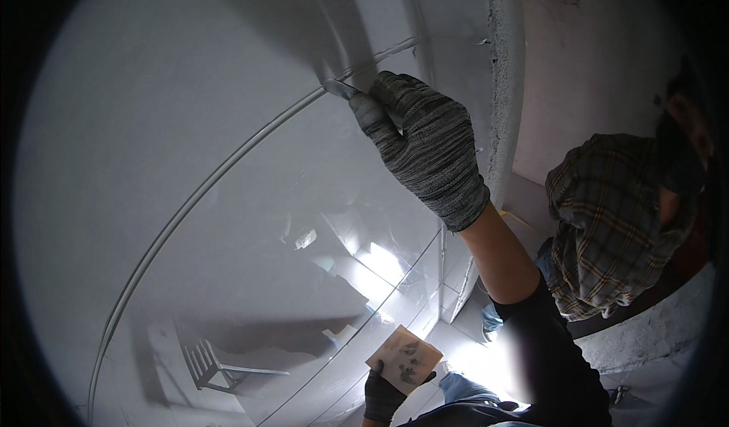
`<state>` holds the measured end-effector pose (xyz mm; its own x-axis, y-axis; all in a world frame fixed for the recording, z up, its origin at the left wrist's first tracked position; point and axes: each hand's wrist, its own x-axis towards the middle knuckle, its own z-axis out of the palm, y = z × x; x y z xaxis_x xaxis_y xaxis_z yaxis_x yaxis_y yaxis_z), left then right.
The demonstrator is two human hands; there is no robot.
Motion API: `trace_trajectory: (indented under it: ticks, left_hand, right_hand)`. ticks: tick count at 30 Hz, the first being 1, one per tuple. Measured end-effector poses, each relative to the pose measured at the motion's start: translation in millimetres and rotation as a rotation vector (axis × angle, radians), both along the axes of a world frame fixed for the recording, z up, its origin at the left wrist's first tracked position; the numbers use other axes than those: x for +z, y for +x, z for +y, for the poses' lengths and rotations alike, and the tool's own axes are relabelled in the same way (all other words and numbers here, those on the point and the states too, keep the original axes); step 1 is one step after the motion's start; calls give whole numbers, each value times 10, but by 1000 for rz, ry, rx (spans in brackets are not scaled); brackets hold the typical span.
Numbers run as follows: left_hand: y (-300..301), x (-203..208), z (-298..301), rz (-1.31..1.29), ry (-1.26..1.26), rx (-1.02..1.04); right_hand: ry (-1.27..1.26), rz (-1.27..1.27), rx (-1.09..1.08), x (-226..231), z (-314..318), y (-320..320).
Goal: The person applies grout to the joints between white wall tiles using a small putty knife and a grout float. They repeatedly scoop grout from the float and press it into the seams, then smooth the surface. Another person is visible working nearby on the same wall.
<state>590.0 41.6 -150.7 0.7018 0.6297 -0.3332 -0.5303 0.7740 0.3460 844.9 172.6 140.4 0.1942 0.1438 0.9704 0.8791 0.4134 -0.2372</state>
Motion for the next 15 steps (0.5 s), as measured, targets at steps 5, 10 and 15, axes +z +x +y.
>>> trace_trajectory:
  ticks: [5,10,15]
  left_hand:
    - [-55,-73,16,-9,-15,-5]
    - [-97,-154,13,-97,-41,25]
    - [-120,-163,6,-77,-24,19]
  right_hand:
    - [36,-64,-44,-31,19,-37]
    - [9,-51,-25,-43,-11,-77]
    - [47,-38,23,-33,-47,-131]
